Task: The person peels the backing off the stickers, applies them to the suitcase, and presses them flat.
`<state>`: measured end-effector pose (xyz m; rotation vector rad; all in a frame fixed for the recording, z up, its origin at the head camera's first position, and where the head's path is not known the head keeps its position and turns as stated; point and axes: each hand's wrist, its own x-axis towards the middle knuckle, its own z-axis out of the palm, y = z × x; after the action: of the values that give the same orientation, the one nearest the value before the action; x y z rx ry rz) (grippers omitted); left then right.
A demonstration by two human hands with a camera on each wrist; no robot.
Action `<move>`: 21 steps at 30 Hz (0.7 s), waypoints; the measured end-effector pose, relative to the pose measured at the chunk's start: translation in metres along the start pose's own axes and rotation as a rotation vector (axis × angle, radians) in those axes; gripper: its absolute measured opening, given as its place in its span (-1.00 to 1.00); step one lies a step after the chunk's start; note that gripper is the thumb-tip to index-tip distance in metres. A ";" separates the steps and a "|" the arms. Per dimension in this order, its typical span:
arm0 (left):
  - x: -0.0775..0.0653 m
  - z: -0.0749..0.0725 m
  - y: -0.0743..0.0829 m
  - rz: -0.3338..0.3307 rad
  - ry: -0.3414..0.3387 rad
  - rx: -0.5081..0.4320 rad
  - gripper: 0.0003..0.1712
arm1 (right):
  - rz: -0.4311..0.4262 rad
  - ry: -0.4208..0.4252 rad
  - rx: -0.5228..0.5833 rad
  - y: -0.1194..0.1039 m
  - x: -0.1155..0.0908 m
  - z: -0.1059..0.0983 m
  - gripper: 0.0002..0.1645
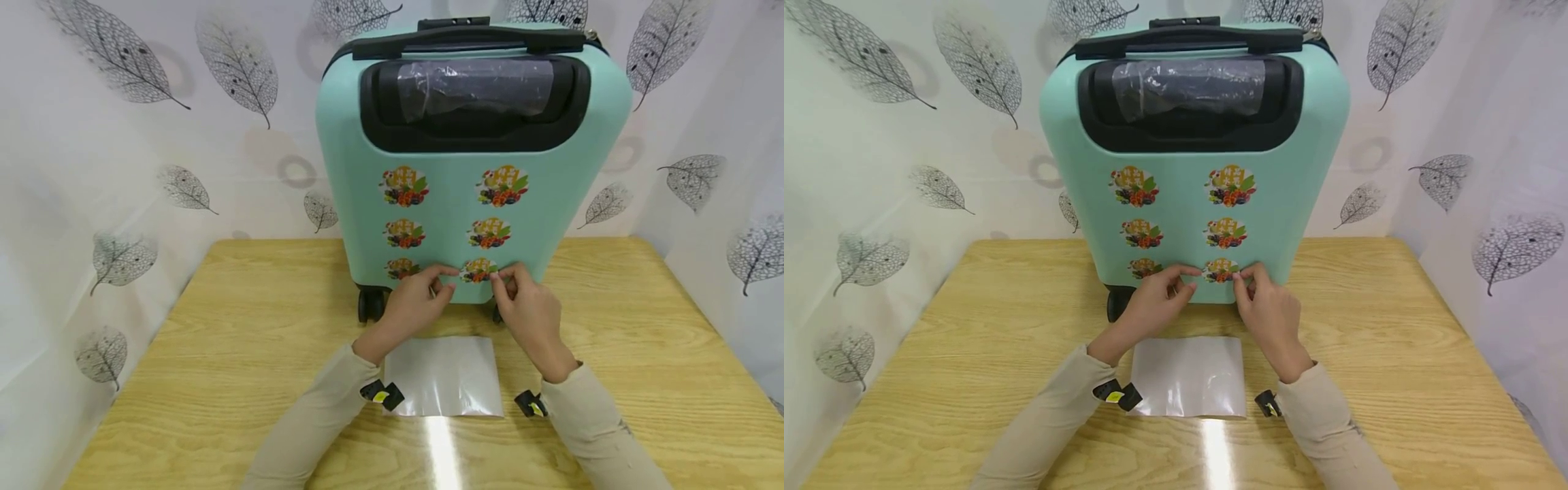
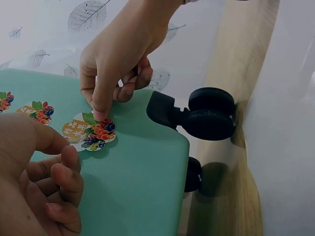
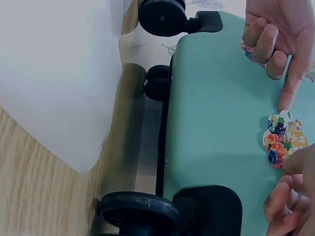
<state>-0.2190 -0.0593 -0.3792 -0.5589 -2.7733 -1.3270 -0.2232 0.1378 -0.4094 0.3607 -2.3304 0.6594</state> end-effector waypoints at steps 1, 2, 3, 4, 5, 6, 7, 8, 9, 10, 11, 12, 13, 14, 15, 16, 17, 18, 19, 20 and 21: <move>0.000 0.000 0.000 0.005 0.003 0.001 -0.67 | 0.000 0.002 0.000 0.000 0.000 0.000 -0.83; 0.000 0.000 0.001 0.008 0.005 0.002 -0.67 | 0.001 0.002 -0.002 0.000 0.000 0.000 -0.83; 0.000 0.000 0.001 0.010 0.006 0.002 -0.67 | 0.003 0.004 -0.001 0.000 0.001 0.000 -0.83; 0.000 0.000 0.001 0.012 0.007 0.002 -0.67 | 0.006 0.003 0.002 0.000 0.000 0.000 -0.83; 0.000 0.000 0.001 0.012 0.006 0.002 -0.67 | 0.008 0.002 0.003 0.000 0.000 0.000 -0.83; -0.001 -0.001 0.002 0.010 0.004 0.005 -0.67 | 0.009 0.000 0.004 -0.001 0.000 0.000 -0.83; -0.001 -0.001 0.002 0.007 0.002 0.004 -0.67 | 0.009 -0.003 0.005 -0.001 0.000 0.000 -0.84; -0.002 -0.001 0.003 0.003 -0.001 0.006 -0.67 | 0.010 -0.004 0.007 -0.001 -0.001 0.000 -0.84; -0.002 -0.002 0.003 0.001 -0.002 0.008 -0.67 | 0.010 -0.003 0.008 -0.001 -0.001 0.000 -0.84; -0.002 -0.002 0.003 -0.002 -0.005 0.010 -0.67 | 0.009 -0.002 0.008 -0.002 -0.001 0.000 -0.84; -0.002 -0.002 0.003 -0.002 -0.004 0.013 -0.67 | 0.008 0.000 0.006 -0.002 -0.001 0.000 -0.84; -0.002 -0.002 0.003 -0.002 -0.003 0.016 -0.67 | 0.006 0.003 0.005 -0.002 -0.001 0.001 -0.84; -0.002 -0.002 0.003 -0.003 -0.003 0.014 -0.67 | 0.004 0.006 0.003 -0.002 -0.001 0.001 -0.84; -0.002 -0.002 0.003 -0.004 -0.001 0.013 -0.67 | 0.004 0.009 0.001 -0.002 -0.001 0.001 -0.84; -0.003 -0.003 0.002 -0.003 0.001 0.012 -0.67 | 0.005 0.010 -0.002 -0.002 -0.001 0.001 -0.84; -0.003 -0.003 0.002 -0.002 0.002 0.010 -0.67 | 0.007 0.010 -0.004 -0.002 -0.001 0.001 -0.84; -0.003 -0.003 0.002 -0.001 0.004 0.009 -0.67 | 0.010 0.009 -0.007 -0.002 -0.001 0.001 -0.84; -0.003 -0.003 0.001 -0.001 0.006 0.007 -0.67 | 0.014 0.008 -0.009 -0.002 -0.001 0.001 -0.83; -0.003 -0.003 0.001 -0.002 0.008 0.006 -0.67 | 0.018 0.006 -0.009 -0.002 -0.001 0.001 -0.83; -0.003 -0.003 0.001 0.000 0.010 0.006 -0.67 | 0.023 0.003 -0.009 -0.002 0.000 0.001 -0.83; -0.003 -0.002 0.000 0.002 0.012 0.006 -0.67 | 0.028 -0.001 -0.009 -0.003 0.000 0.001 -0.82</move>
<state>-0.2165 -0.0621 -0.3781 -0.5508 -2.7652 -1.3172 -0.2223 0.1352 -0.4090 0.3245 -2.3422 0.6623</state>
